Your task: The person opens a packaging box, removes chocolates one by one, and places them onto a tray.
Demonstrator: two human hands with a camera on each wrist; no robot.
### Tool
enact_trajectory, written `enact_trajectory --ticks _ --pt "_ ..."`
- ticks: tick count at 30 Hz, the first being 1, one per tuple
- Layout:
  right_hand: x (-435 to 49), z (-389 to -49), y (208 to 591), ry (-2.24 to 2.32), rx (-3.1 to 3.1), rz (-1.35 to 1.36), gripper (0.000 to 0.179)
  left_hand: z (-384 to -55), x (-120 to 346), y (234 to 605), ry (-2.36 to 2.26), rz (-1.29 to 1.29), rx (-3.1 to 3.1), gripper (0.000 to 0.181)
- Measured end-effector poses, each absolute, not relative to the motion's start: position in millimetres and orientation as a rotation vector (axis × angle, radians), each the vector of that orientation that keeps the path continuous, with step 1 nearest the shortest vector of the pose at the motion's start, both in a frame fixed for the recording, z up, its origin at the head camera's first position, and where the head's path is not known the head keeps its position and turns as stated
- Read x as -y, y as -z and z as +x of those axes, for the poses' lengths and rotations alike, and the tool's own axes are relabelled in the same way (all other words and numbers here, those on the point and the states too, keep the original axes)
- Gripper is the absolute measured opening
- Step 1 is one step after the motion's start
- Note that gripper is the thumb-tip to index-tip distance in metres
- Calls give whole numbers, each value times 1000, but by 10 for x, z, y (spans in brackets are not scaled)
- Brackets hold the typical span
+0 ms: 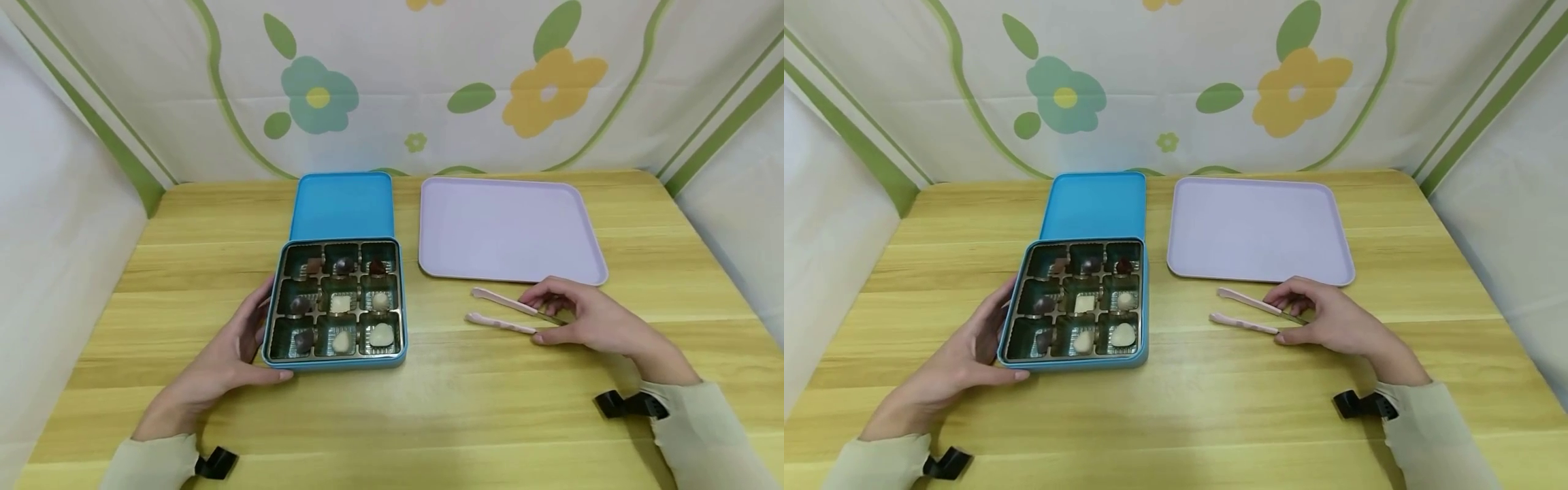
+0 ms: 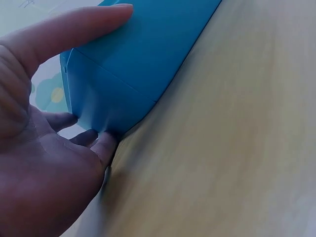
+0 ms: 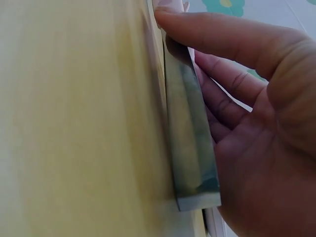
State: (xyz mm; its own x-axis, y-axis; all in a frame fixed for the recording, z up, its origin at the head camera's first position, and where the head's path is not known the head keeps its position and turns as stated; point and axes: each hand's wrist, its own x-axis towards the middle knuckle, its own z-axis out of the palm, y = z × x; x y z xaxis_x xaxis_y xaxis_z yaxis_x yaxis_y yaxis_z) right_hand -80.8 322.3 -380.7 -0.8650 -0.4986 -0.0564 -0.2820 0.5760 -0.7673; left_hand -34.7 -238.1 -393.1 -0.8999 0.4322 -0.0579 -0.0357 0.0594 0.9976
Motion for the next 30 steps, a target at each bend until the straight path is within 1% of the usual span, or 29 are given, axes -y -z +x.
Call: enact_trajectory --ticks 9,16,24,30 --pt "-3195 -804 3784 1125 -2581 -624 45 -339 2386 3912 -1933 435 -1989 134" --pt "-3162 -782 3754 1110 -2595 -603 43 -340 2383 3910 -1845 420 -2092 133" --pt "-3145 -764 3738 1067 -2614 -608 46 -340 2426 3900 -1812 485 -2105 134" --pt "-3140 -714 3697 997 -2663 -631 46 -347 2493 3915 -1838 473 -2045 127"
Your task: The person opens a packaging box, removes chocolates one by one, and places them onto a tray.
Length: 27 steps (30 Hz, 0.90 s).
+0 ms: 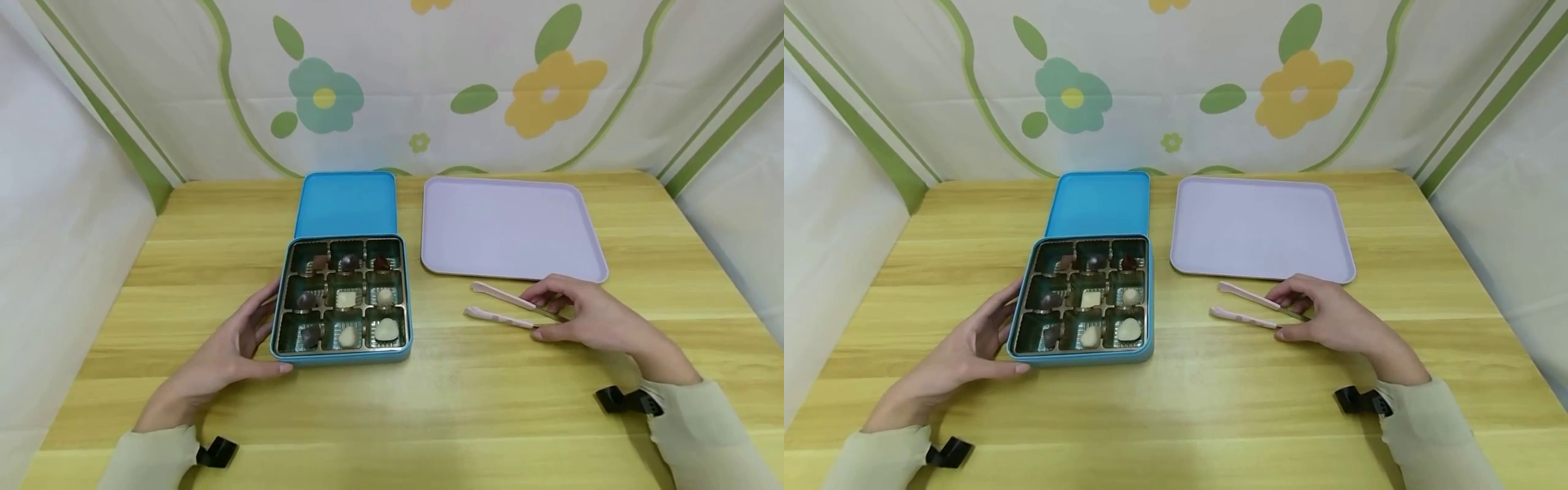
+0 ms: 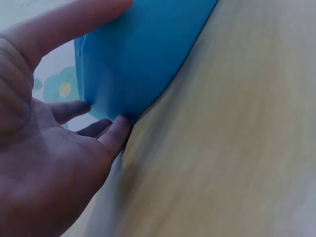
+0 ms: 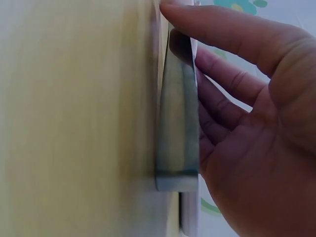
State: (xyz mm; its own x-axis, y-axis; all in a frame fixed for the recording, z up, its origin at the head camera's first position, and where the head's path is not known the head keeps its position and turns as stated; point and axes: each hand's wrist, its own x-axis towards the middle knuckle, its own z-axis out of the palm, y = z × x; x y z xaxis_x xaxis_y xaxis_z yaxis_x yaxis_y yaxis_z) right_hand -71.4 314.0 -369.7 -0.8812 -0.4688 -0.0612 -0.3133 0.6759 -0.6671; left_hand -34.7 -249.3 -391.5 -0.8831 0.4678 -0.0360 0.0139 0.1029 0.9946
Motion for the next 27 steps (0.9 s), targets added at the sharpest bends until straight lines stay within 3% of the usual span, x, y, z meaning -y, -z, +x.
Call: enact_trajectory --ticks 16,27 --pt "-3083 -706 3665 893 -2787 -736 36 -381 2525 3921 -1826 461 -2025 124" --pt "-2758 -826 3363 1071 -2976 -989 47 -350 2468 3912 -1807 491 -2101 123"
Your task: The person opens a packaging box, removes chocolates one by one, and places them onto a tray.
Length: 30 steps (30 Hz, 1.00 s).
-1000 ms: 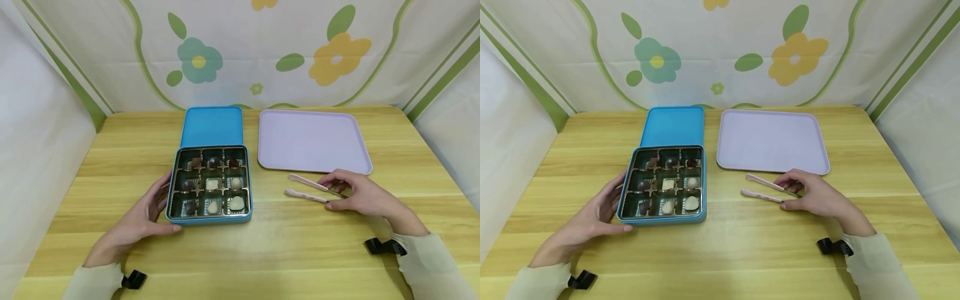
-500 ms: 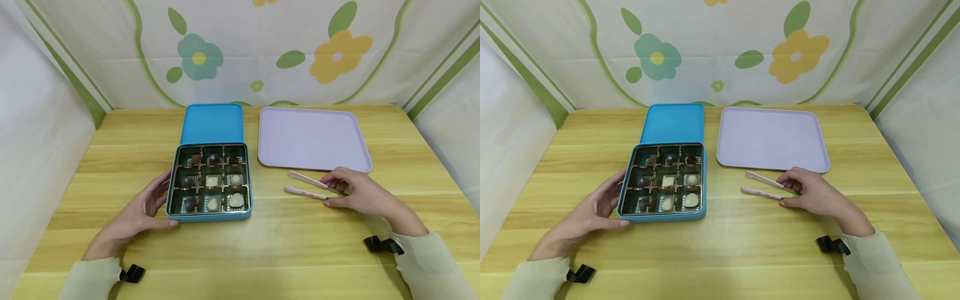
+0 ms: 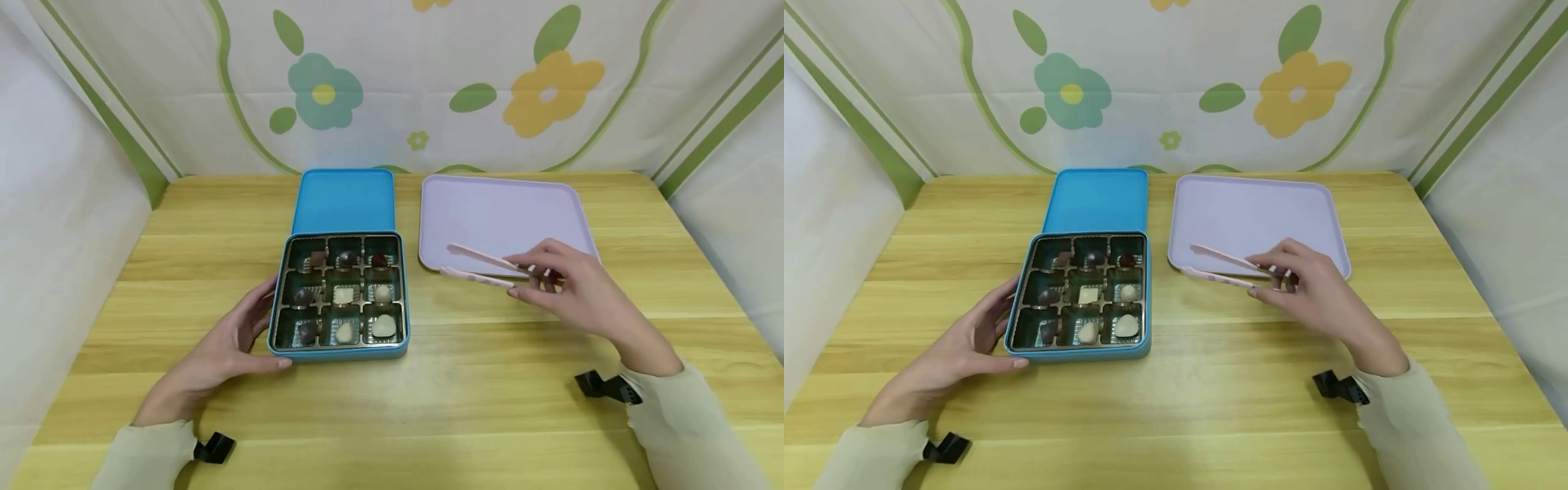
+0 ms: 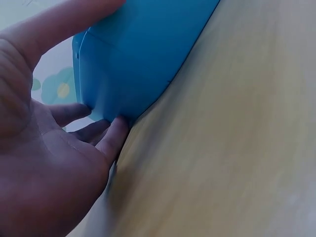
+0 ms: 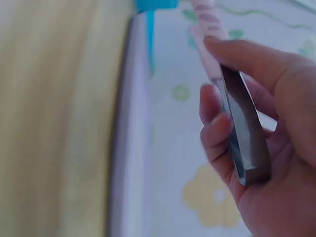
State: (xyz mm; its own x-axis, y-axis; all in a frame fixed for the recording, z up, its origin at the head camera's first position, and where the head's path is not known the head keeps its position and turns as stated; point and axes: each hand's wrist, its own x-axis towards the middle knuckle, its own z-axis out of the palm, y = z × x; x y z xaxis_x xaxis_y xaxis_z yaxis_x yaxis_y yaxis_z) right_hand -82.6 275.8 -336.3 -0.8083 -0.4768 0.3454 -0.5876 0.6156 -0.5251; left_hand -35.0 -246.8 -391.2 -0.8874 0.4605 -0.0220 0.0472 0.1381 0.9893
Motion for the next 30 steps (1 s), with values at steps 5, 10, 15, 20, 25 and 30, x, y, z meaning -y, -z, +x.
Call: enact_trajectory --ticks 5,10,15,20,25,30 --pt "-2395 -973 3162 -910 2588 888 41 -327 2450 3884 -1757 504 -2168 126" --pt "-2077 -1127 3058 -879 2600 931 32 -327 2441 3906 -1756 497 -2177 125" --pt "-1826 -1248 2976 -869 2678 960 28 -323 2448 3907 -1771 492 -2168 123" --pt "-1659 -1299 2919 -858 2719 888 26 -312 2438 3913 -1779 488 -2160 124" --pt "-1528 -1329 2891 -915 2737 863 24 -318 2463 3895 -1758 450 -2178 125" --pt "-1365 -1378 2839 -844 2840 859 22 -312 2477 3908 -1747 444 -2171 123"
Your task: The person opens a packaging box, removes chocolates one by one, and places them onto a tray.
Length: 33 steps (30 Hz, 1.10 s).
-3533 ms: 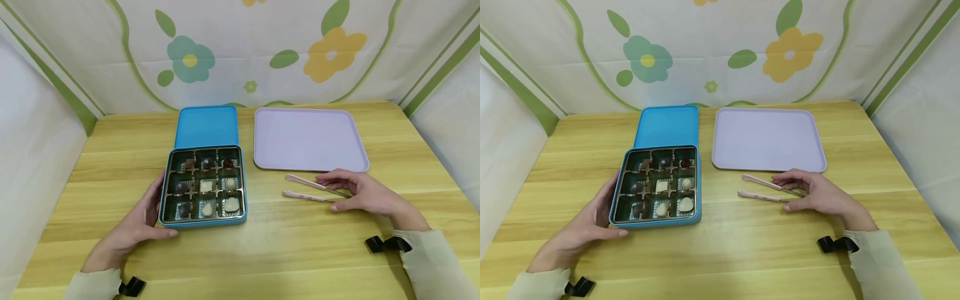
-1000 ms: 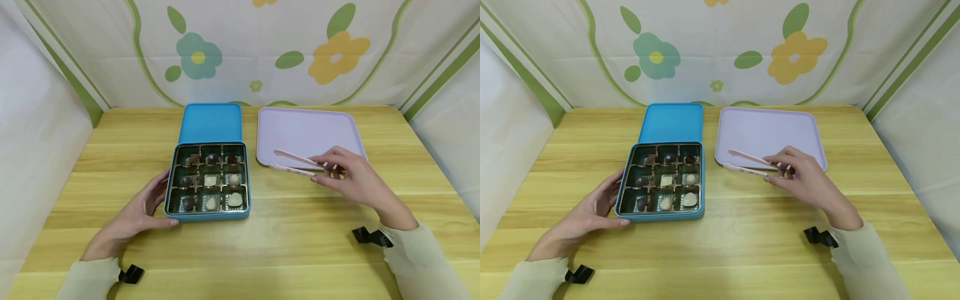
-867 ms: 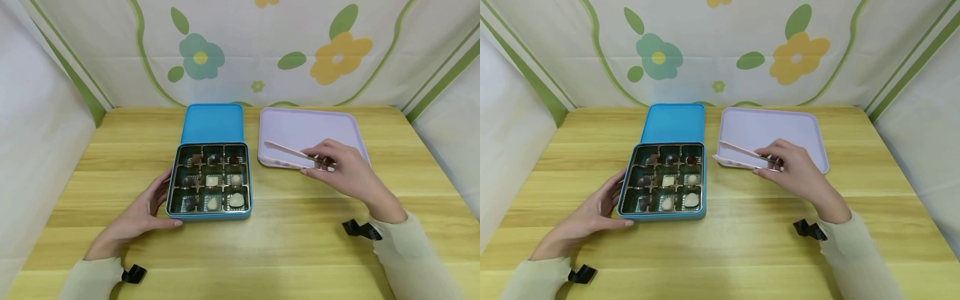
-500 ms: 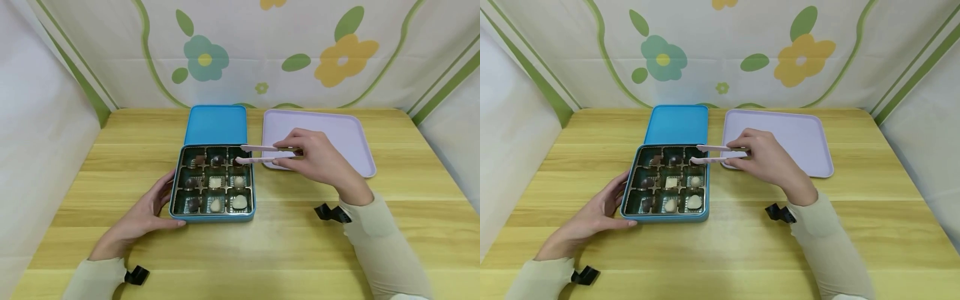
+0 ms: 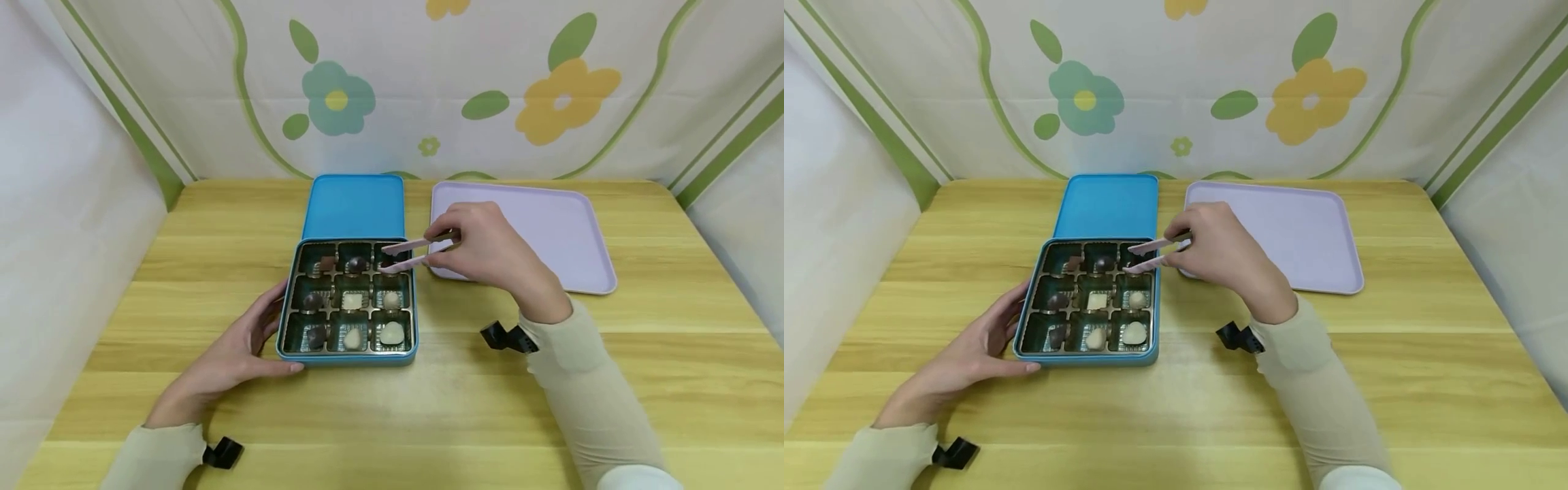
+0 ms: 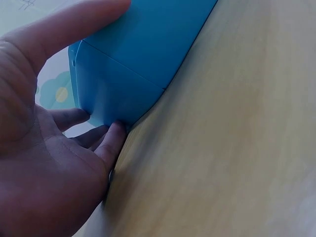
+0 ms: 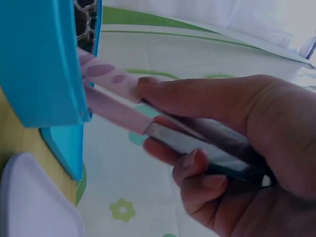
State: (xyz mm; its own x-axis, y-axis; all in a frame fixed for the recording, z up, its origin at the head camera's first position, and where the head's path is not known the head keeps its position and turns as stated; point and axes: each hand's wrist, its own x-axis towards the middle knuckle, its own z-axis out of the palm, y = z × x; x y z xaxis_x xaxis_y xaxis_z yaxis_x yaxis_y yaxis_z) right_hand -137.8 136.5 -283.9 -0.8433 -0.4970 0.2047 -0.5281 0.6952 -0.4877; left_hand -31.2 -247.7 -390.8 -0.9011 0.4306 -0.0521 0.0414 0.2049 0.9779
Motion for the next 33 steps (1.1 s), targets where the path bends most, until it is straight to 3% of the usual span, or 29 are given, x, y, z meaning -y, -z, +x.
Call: enact_trajectory --ticks 16,33 --pt "-1327 -1421 2832 -845 2886 941 13 -304 2481 3912 -1741 447 -2178 125" --pt "-1727 -1448 2909 -1334 2854 543 16 -295 2491 3895 -1740 459 -2173 124"
